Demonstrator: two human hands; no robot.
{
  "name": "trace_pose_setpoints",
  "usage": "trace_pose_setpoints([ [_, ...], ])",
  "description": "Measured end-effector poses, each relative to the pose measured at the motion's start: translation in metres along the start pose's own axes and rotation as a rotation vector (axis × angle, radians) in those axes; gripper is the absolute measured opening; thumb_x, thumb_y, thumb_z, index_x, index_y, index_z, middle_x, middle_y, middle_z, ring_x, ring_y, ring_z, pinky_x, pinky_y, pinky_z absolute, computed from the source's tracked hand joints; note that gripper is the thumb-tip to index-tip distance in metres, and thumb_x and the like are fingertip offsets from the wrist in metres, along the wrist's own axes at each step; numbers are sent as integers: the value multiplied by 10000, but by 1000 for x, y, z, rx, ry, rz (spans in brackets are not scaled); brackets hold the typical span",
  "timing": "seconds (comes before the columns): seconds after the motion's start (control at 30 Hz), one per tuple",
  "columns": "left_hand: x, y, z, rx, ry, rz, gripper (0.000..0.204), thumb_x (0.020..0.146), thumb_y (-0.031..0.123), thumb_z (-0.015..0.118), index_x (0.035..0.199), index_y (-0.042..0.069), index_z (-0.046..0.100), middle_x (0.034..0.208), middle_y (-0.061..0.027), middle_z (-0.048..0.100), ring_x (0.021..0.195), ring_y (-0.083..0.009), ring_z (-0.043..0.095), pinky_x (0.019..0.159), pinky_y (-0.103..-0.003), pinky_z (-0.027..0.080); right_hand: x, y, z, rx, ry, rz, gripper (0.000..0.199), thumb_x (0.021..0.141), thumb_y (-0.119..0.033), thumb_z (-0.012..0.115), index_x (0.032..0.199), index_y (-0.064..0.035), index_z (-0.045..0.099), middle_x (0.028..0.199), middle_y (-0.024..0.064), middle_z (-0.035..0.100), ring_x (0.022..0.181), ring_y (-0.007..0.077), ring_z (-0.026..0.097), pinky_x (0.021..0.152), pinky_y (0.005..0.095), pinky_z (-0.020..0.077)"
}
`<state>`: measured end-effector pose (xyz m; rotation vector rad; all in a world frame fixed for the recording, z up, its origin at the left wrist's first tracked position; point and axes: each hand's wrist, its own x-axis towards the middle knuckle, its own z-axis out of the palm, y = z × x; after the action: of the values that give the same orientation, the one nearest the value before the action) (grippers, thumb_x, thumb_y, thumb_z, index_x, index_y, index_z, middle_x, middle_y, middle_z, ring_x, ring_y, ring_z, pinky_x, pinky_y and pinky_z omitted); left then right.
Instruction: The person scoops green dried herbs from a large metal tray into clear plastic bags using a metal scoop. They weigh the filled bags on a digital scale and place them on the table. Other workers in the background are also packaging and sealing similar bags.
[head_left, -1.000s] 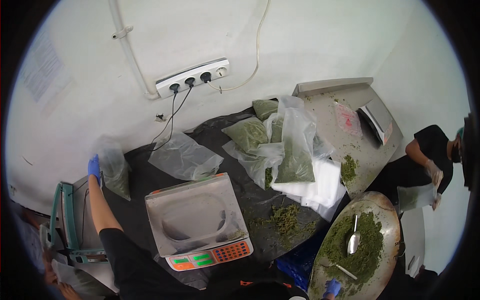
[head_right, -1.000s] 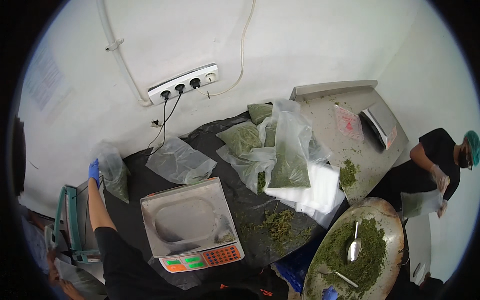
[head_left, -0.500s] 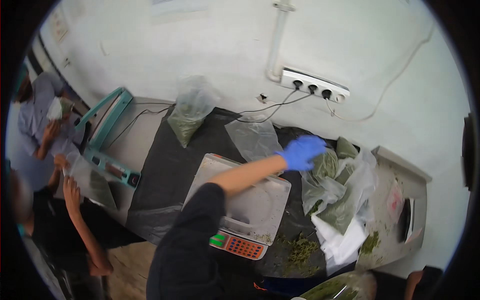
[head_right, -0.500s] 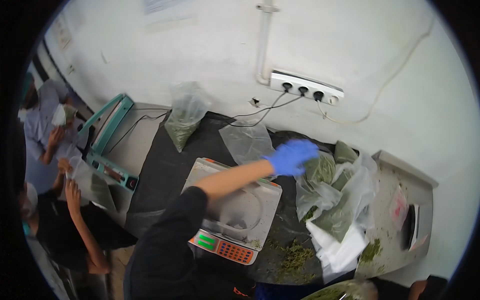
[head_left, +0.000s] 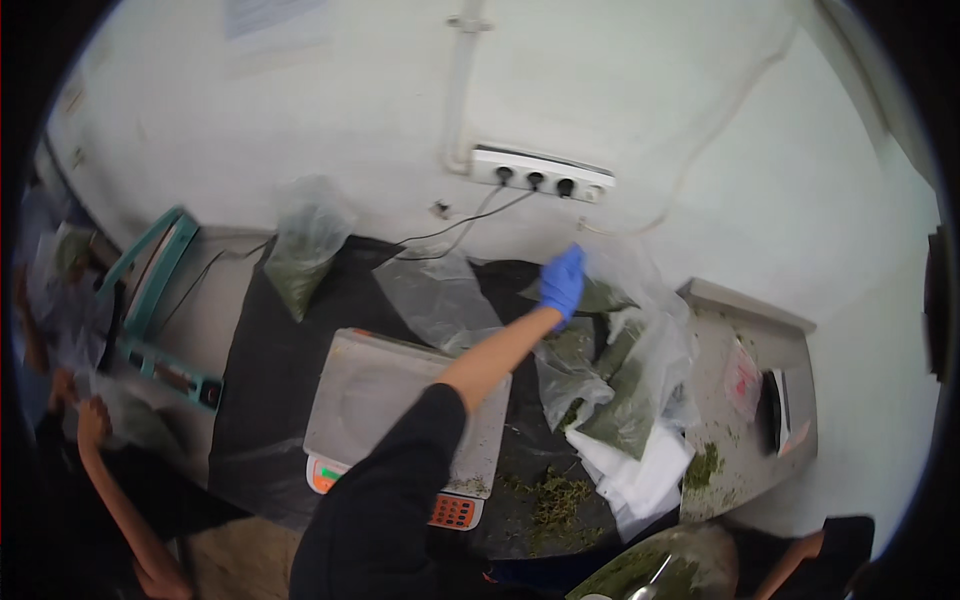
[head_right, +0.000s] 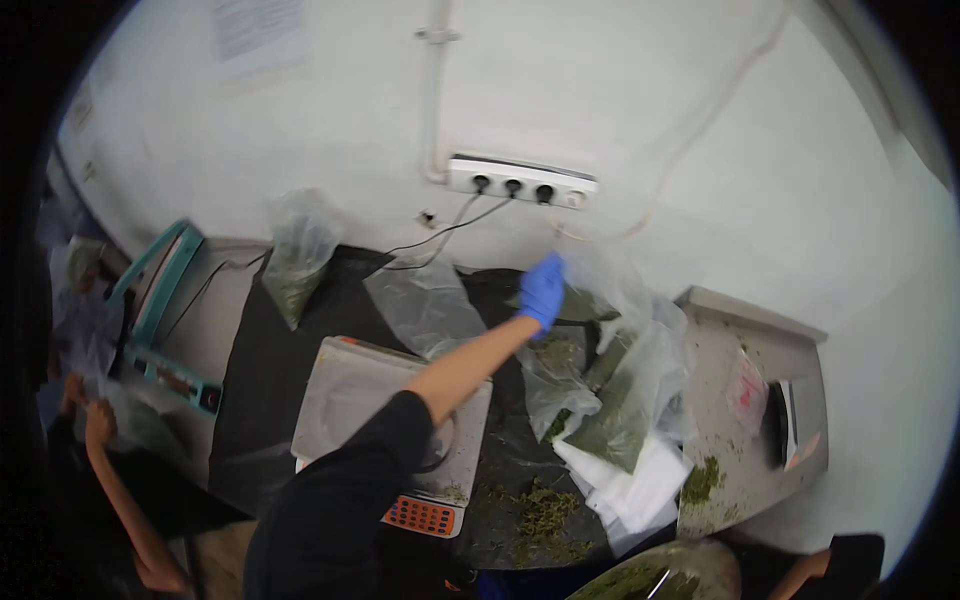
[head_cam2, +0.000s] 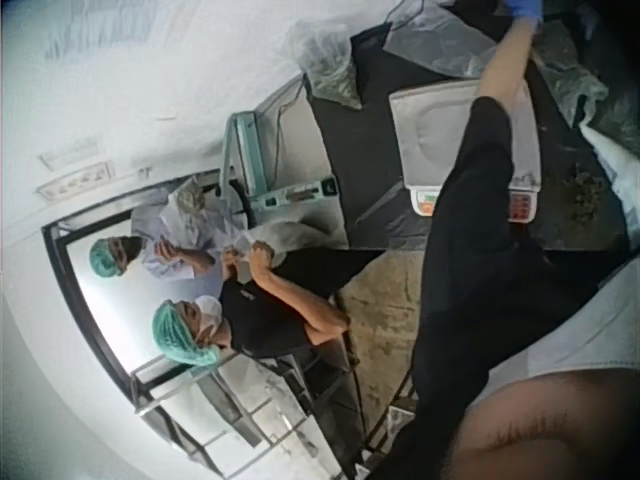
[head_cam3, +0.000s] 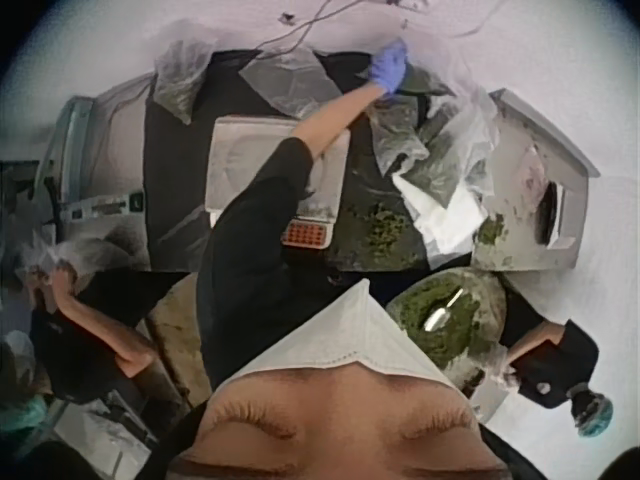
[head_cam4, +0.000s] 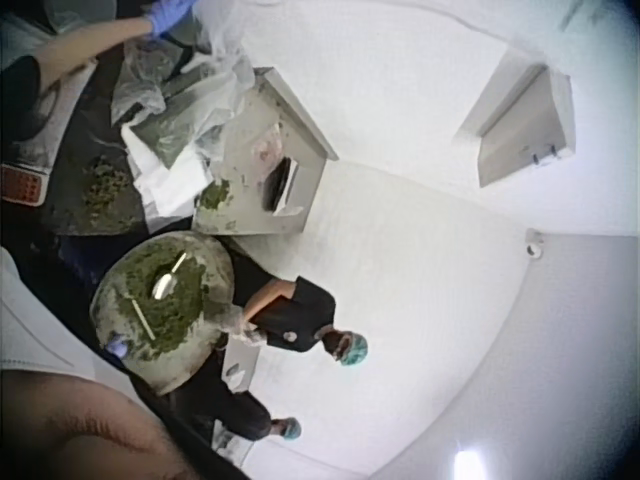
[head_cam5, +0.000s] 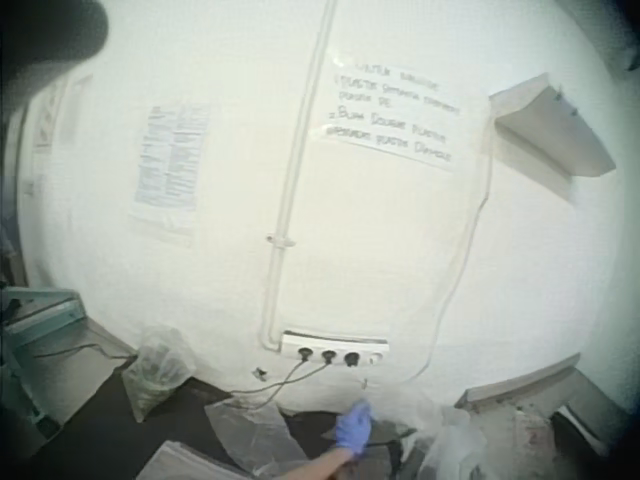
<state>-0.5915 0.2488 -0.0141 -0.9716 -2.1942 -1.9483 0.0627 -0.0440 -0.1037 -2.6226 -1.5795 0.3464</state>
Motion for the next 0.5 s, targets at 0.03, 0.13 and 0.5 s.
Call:
trace_pose_setpoints([
  [0.03, 9, 18, -19, -87, -89, -119, 359, 894, 247, 390, 1077, -19, 546, 1032, -219, 572, 974, -326, 554, 856, -370, 419, -7, 6, 3, 15, 4, 25, 398, 855, -418, 445, 823, -71, 636, 699, 134, 618, 635, 262, 579, 595, 389, 448],
  [0.13, 15, 32, -94, 246, -85, -63, 410, 916, 166, 303, 1244, -70, 372, 1288, -240, 379, 1207, -325, 360, 1028, -361, 255, -25, 21, 8, 43, 25, 84, 399, 854, -420, 448, 820, -70, 636, 693, 133, 617, 627, 259, 578, 592, 384, 449],
  [0.5, 0, -30, -452, -435, 411, -287, 474, 929, 367, 344, 1269, 37, 372, 1233, -86, 447, 1070, -233, 473, 907, -350, 391, -60, 110, 44, 394, 86, 254, 476, 873, -416, 427, 714, -7, 613, 591, 104, 592, 494, 200, 542, 490, 322, 442],
])
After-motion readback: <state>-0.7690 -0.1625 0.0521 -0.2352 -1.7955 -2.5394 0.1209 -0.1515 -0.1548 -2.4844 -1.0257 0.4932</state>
